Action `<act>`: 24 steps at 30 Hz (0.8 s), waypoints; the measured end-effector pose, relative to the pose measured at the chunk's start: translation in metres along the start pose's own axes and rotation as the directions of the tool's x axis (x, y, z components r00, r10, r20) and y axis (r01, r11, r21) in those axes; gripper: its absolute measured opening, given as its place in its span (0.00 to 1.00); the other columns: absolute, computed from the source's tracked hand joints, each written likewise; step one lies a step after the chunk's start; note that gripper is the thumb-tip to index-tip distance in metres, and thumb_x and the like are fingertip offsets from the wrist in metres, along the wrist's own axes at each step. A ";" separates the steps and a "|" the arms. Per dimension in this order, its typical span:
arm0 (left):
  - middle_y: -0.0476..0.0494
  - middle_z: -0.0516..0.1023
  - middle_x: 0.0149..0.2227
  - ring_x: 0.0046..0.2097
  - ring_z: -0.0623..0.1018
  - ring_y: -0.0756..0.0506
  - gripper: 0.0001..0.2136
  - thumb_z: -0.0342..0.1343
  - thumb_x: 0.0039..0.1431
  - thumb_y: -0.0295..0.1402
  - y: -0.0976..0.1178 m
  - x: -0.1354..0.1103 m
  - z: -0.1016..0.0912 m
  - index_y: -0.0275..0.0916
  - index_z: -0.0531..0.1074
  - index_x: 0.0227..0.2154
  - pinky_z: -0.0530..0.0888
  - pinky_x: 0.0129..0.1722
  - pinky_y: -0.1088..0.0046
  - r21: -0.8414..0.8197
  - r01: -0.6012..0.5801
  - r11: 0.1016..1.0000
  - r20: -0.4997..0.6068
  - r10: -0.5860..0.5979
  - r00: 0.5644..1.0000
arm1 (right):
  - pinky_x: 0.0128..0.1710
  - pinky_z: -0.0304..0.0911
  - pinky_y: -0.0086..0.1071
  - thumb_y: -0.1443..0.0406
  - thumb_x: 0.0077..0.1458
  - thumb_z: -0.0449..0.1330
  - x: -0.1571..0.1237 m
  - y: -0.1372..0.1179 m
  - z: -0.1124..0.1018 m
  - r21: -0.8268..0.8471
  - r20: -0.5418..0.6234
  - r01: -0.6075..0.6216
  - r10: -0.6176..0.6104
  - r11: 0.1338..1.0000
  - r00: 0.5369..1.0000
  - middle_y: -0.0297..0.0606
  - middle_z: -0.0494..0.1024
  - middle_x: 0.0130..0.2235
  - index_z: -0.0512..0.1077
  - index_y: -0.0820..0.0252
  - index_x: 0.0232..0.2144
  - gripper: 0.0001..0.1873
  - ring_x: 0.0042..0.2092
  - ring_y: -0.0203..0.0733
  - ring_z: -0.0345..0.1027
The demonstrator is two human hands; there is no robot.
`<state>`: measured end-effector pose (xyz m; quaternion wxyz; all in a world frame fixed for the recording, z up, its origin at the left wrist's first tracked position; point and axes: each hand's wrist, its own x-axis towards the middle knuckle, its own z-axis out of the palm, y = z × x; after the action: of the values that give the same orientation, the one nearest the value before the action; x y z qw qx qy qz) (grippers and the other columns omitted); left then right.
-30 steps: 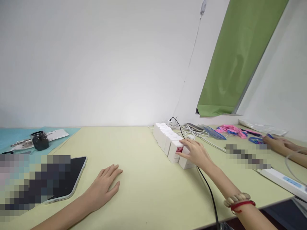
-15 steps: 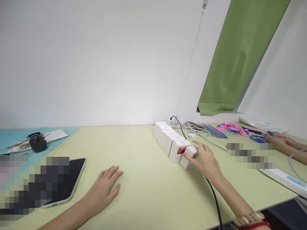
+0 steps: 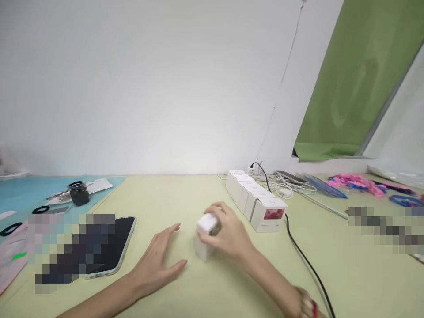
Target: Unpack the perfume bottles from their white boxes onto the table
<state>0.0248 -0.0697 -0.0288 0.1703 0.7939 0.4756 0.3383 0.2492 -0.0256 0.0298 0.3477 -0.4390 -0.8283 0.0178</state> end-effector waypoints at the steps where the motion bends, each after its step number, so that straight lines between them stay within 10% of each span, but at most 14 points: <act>1: 0.40 0.59 0.58 0.58 0.61 0.39 0.34 0.54 0.51 0.41 -0.001 0.001 0.001 0.43 0.47 0.59 0.62 0.55 0.55 -0.034 0.025 0.999 -0.030 -0.026 0.999 | 0.38 0.65 0.36 0.57 0.43 0.60 0.007 -0.012 0.013 0.111 0.023 0.047 -0.050 0.993 0.998 0.41 0.67 0.45 0.67 0.53 0.40 0.19 0.43 0.44 0.66; 7: 0.37 0.63 0.54 0.53 0.68 0.41 0.37 0.57 0.47 0.35 -0.007 0.010 -0.002 0.40 0.43 0.58 0.69 0.49 0.60 -0.268 0.049 0.962 -0.164 -0.095 0.982 | 0.50 0.58 0.40 0.60 0.47 0.56 0.034 -0.054 0.062 0.624 0.058 0.200 -0.301 0.755 0.952 0.43 0.64 0.48 0.67 0.57 0.36 0.12 0.54 0.47 0.56; 16: 0.41 0.68 0.50 0.48 0.70 0.40 0.37 0.61 0.41 0.36 -0.014 0.012 -0.016 0.43 0.48 0.54 0.72 0.46 0.60 -0.121 0.030 0.992 -0.308 -0.067 0.949 | 0.43 0.64 0.40 0.56 0.52 0.54 0.035 -0.036 0.074 0.833 0.266 -0.171 -0.109 0.527 0.958 0.44 0.62 0.53 0.55 0.51 0.53 0.26 0.51 0.47 0.61; 24: 0.39 0.62 0.53 0.59 0.59 0.38 0.30 0.56 0.46 0.31 -0.022 0.013 -0.019 0.42 0.51 0.53 0.51 0.59 0.48 0.216 -0.160 0.963 -0.396 0.236 0.887 | 0.32 0.68 0.29 0.66 0.45 0.59 0.021 -0.046 0.080 0.697 0.208 -0.110 -0.054 0.709 0.977 0.41 0.66 0.51 0.61 0.51 0.51 0.28 0.45 0.42 0.66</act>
<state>0.0015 -0.0483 -0.0228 -0.0427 0.7594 0.4454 0.4724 0.1606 -0.0163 -0.0035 0.3976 -0.2811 -0.7842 0.3846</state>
